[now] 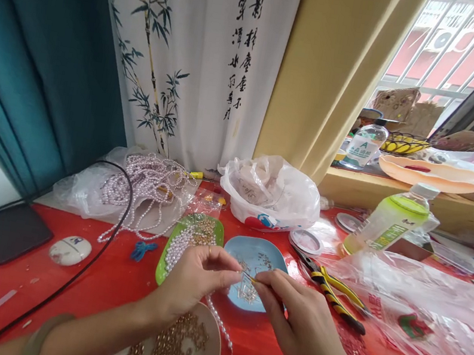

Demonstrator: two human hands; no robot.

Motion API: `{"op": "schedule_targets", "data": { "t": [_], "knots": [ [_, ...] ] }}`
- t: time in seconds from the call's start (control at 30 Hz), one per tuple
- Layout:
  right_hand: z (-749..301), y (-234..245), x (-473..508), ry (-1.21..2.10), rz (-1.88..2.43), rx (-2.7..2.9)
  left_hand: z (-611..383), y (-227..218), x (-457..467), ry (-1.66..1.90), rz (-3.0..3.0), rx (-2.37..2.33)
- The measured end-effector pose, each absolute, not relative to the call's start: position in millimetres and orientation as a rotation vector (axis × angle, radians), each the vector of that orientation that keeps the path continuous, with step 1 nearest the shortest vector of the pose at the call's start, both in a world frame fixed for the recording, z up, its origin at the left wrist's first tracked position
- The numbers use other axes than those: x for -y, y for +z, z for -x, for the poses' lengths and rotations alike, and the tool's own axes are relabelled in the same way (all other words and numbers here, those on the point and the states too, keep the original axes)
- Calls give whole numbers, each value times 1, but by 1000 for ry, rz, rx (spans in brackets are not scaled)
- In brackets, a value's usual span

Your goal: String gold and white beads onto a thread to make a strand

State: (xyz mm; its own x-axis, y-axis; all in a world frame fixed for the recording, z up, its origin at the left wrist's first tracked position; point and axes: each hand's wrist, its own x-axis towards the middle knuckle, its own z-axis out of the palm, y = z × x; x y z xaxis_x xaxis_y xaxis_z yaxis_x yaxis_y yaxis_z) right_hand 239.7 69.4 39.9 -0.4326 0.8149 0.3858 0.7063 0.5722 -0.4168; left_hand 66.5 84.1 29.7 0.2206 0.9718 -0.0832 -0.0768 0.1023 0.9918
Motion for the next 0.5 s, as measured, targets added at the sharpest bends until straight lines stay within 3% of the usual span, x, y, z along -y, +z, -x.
{"op": "schedule_targets", "data": {
  "t": [0.5],
  "knots": [
    [-238, 36, -67, 164, 1257, 2288, -64, 28, -82, 1079, -1431, -1129]
  ]
}}
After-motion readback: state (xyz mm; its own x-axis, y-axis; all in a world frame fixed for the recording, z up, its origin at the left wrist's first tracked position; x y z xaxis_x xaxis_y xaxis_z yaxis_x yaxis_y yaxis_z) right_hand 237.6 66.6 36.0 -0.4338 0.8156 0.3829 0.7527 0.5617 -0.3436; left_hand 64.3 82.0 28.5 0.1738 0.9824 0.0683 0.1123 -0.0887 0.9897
